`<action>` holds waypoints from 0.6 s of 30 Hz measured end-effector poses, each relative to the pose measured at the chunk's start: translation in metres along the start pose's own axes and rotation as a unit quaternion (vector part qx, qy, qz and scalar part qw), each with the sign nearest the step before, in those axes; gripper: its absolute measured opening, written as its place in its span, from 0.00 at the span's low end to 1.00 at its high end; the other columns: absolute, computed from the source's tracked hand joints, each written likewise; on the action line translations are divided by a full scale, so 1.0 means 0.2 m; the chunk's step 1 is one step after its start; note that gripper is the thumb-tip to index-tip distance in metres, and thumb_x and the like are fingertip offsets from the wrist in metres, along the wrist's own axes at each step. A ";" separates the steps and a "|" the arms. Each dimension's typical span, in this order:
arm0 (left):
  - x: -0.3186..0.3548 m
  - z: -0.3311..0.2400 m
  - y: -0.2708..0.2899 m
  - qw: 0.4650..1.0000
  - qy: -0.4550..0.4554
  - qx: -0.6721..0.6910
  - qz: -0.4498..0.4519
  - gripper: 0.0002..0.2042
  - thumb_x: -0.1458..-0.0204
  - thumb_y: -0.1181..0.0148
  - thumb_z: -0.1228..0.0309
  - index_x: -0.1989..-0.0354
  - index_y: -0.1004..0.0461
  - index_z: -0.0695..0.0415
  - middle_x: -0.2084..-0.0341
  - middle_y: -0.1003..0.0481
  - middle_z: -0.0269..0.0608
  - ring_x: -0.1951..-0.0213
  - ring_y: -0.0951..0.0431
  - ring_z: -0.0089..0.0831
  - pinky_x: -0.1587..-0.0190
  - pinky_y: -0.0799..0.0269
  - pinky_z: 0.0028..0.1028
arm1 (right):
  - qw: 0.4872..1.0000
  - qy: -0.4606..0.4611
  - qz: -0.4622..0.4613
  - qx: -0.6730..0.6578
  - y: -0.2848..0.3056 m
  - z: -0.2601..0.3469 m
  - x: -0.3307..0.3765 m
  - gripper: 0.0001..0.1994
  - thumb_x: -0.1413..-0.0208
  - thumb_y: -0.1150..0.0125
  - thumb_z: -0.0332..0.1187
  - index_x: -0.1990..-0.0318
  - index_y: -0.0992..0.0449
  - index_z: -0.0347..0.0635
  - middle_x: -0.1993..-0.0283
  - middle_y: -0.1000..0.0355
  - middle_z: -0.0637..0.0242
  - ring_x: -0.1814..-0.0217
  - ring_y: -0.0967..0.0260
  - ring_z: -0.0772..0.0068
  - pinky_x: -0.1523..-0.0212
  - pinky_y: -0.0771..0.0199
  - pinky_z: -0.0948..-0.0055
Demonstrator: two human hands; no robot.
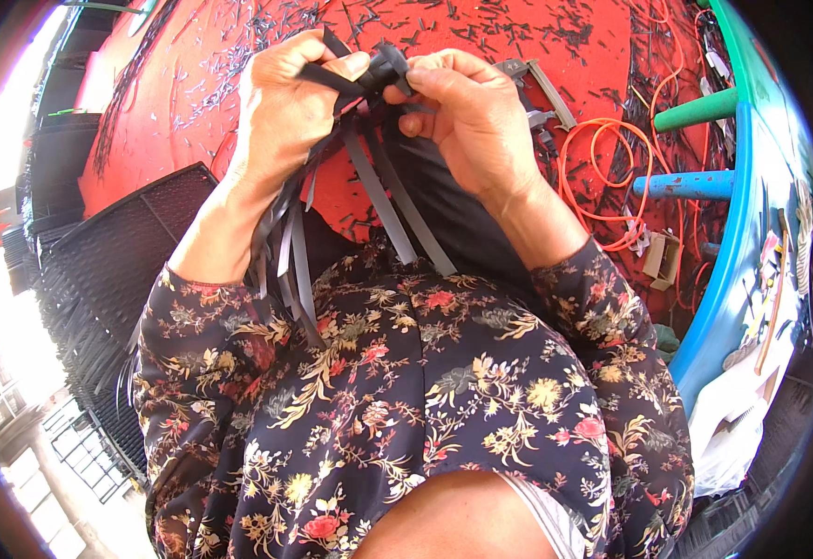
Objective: The person weaves black plastic strips onto a metal chair frame, using a metal tool to tuck the ends into the weave and then trimming excess material.
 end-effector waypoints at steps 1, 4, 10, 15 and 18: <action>0.00 0.01 0.00 1.000 0.004 0.019 0.002 0.11 0.52 0.40 0.71 0.82 0.31 0.61 0.89 0.33 0.29 0.83 0.36 0.14 0.81 0.41 0.20 | 1.000 -0.005 -0.013 -0.011 -0.01 0.00 0.01 0.05 0.49 0.43 0.30 0.73 0.28 0.39 0.72 0.28 0.67 0.72 0.31 0.80 0.75 0.31 0.83; 0.01 0.02 0.00 1.000 0.012 0.025 0.009 0.10 0.52 0.40 0.72 0.82 0.31 0.61 0.89 0.33 0.30 0.82 0.35 0.13 0.81 0.41 0.19 | 0.999 -0.007 -0.031 -0.008 -0.02 0.01 0.02 0.04 0.50 0.47 0.26 0.73 0.30 0.37 0.72 0.27 0.60 0.73 0.29 0.76 0.76 0.29 0.81; 0.01 0.00 -0.02 0.999 0.006 0.037 -0.005 0.10 0.53 0.41 0.72 0.82 0.32 0.60 0.90 0.36 0.29 0.83 0.38 0.14 0.82 0.43 0.21 | 0.998 0.006 -0.063 -0.029 -0.05 0.00 0.03 0.04 0.51 0.51 0.24 0.74 0.33 0.33 0.72 0.29 0.57 0.73 0.27 0.71 0.75 0.26 0.78; 0.00 -0.01 -0.01 0.999 -0.021 -0.031 -0.009 0.11 0.53 0.40 0.71 0.83 0.32 0.60 0.91 0.37 0.30 0.84 0.40 0.15 0.82 0.44 0.23 | 0.994 0.027 -0.086 -0.053 -0.06 0.00 0.04 0.03 0.50 0.53 0.23 0.74 0.35 0.34 0.71 0.30 0.57 0.71 0.26 0.67 0.75 0.24 0.75; 0.00 -0.01 -0.03 0.999 -0.029 -0.017 -0.010 0.12 0.54 0.40 0.70 0.83 0.33 0.60 0.91 0.38 0.30 0.84 0.41 0.16 0.82 0.45 0.23 | 0.992 0.037 -0.099 -0.064 -0.06 0.00 0.05 0.03 0.50 0.53 0.23 0.74 0.36 0.34 0.70 0.30 0.56 0.71 0.26 0.66 0.74 0.23 0.74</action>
Point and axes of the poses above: each hand's wrist, its own x-axis away from the middle knuckle, its own y-axis out of the back of the hand, z = x × y, the point moved 2 cm from there along -x, towards the middle knuckle
